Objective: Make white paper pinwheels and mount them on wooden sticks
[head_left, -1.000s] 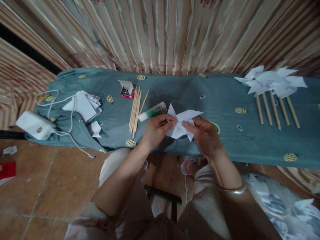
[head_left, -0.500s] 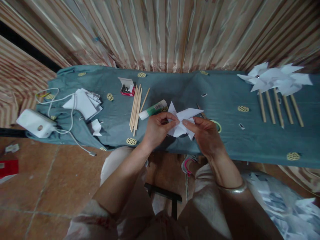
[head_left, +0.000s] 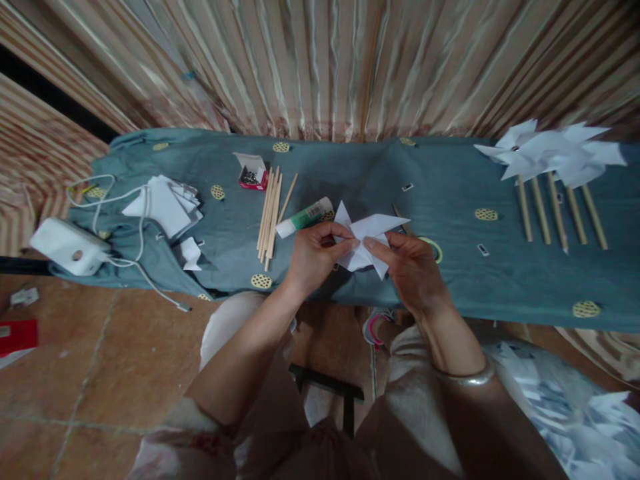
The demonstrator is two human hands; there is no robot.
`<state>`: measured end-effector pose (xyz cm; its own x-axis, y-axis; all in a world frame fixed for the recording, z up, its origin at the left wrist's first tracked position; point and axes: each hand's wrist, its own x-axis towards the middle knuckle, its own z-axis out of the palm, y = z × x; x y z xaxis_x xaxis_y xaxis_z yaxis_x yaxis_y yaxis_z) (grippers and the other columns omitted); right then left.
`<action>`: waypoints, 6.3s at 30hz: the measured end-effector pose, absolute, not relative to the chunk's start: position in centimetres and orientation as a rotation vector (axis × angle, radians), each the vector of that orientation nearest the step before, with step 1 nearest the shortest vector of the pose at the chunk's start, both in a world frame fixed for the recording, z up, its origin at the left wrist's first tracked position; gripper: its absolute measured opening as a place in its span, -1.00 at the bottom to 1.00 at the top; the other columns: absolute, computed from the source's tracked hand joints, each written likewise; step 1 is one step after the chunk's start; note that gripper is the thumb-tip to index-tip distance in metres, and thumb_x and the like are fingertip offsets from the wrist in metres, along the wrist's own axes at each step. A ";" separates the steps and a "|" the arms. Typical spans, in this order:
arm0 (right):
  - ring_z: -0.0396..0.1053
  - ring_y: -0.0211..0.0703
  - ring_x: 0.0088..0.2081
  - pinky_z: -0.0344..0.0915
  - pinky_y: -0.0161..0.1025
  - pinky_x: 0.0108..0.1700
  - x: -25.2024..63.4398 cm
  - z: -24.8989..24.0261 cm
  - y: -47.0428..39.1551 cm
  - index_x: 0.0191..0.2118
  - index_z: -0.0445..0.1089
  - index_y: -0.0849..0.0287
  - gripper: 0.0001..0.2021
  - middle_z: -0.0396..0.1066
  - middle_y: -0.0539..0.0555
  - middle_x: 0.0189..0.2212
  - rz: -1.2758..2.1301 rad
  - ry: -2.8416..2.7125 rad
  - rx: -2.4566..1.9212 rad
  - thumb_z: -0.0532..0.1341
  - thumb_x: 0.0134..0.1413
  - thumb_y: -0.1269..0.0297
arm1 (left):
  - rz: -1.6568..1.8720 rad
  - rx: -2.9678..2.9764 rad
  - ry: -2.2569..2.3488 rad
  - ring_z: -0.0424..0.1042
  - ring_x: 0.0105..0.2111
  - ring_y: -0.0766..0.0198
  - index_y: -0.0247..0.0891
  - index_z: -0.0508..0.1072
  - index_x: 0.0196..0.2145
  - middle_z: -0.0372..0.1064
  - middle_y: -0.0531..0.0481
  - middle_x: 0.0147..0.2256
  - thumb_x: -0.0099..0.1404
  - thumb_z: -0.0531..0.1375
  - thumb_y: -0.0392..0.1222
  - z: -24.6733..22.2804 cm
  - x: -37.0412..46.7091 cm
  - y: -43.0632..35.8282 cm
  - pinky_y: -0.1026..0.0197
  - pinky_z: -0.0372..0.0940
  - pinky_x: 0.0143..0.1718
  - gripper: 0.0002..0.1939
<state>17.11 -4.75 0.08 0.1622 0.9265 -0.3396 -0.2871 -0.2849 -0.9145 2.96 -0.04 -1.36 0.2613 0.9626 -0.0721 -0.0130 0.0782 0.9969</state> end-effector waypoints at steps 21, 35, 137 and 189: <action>0.27 -0.32 -0.55 0.18 -0.30 -0.46 17.2 -0.2 -4.8 -0.50 0.51 0.14 -0.90 0.44 -0.09 -0.58 1.338 -0.731 -1.347 0.38 -0.13 0.25 | 0.947 1.251 1.026 0.28 -0.54 0.40 -0.29 0.48 -0.54 0.38 0.08 -0.55 -0.01 0.36 -0.15 -1.1 2.9 -0.1 0.32 0.19 -0.48 -0.83; 0.26 -0.32 -0.53 0.20 -0.31 -0.44 16.9 -0.2 -4.9 -0.52 0.50 0.13 -0.88 0.42 -0.10 -0.59 1.327 -0.749 -1.351 0.38 -0.13 0.23 | 0.969 1.278 1.040 0.26 -0.54 0.41 -0.29 0.47 -0.53 0.37 0.08 -0.52 0.02 0.34 -0.16 -1.5 3.0 -0.1 0.32 0.14 -0.50 -0.84; 0.16 0.10 0.27 0.11 0.21 0.28 17.9 -0.9 -5.7 -0.43 0.44 0.09 -0.92 0.35 0.06 0.13 0.250 -1.485 -1.535 0.27 0.05 0.28 | 1.032 1.091 0.922 0.44 -0.41 0.30 -0.30 0.57 -0.41 0.53 0.02 -0.41 0.01 0.39 -0.07 -1.9 4.3 -1.1 0.25 0.33 -0.33 -0.75; 0.19 0.10 0.26 0.15 0.21 0.26 17.5 -0.3 -5.8 -0.42 0.43 0.04 -0.93 0.39 0.06 0.09 0.326 -1.446 -1.525 0.27 0.05 0.32 | 1.023 1.046 0.931 0.39 -0.47 0.34 -0.28 0.57 -0.45 0.49 0.05 -0.47 0.01 0.39 -0.10 -1.5 4.3 -1.2 0.26 0.30 -0.40 -0.80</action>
<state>17.50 -5.79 -0.28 0.2575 0.8752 0.4096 0.6149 0.1786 -0.7681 4.27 -1.23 -1.47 0.2603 0.9585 -0.1163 -0.2055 0.1727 0.9633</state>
